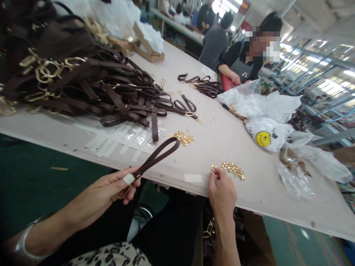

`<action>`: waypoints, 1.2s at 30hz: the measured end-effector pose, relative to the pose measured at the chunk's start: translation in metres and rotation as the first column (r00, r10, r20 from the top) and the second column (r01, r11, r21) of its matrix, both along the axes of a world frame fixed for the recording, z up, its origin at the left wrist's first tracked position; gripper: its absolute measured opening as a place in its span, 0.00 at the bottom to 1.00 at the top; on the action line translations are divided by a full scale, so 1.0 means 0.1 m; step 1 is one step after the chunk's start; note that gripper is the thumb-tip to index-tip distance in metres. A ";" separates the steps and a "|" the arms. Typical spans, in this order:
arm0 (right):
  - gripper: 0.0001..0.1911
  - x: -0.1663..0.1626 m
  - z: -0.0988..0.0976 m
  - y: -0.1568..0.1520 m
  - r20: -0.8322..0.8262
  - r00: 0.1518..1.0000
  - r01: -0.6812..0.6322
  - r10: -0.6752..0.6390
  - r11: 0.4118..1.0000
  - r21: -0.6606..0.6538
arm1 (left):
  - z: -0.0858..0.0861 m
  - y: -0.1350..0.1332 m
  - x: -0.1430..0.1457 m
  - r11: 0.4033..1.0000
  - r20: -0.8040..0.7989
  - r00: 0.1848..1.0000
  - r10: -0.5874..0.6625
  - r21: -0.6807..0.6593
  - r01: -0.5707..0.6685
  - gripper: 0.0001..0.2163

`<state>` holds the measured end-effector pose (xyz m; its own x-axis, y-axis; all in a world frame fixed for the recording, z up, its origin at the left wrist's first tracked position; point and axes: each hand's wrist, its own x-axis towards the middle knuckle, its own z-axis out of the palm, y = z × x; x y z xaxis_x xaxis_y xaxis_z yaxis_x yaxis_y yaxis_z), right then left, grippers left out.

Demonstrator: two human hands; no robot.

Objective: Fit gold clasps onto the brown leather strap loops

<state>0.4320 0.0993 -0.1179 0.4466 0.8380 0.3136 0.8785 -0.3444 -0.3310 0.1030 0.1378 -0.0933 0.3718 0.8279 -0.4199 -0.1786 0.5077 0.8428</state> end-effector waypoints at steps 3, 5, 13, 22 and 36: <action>0.16 0.09 -0.06 0.06 0.067 0.997 -0.026 0.028 0.999 -0.033 | 0.02 -0.01 0.05 0.998 0.059 0.998 0.030 -0.056 -0.027 0.15; 0.17 0.10 -0.07 0.10 0.097 0.994 -0.038 0.042 0.998 -0.044 | 0.05 -0.01 0.06 0.992 0.077 0.995 0.071 -0.106 -0.063 0.15; 0.15 0.17 -0.09 0.21 0.153 0.988 -0.023 0.035 0.996 -0.083 | 0.13 0.03 0.09 0.996 0.071 0.997 -0.022 -0.082 0.027 0.18; 0.15 -0.03 -0.02 0.13 -0.088 0.990 -0.095 0.108 0.986 0.139 | 0.07 0.02 0.18 0.998 0.059 0.998 0.033 -0.062 -0.030 0.12; 0.09 -1.44 0.09 0.02 -0.384 0.666 -0.443 0.640 0.753 0.486 | 0.03 -0.06 0.21 0.935 -0.104 0.990 0.093 0.351 -0.051 0.10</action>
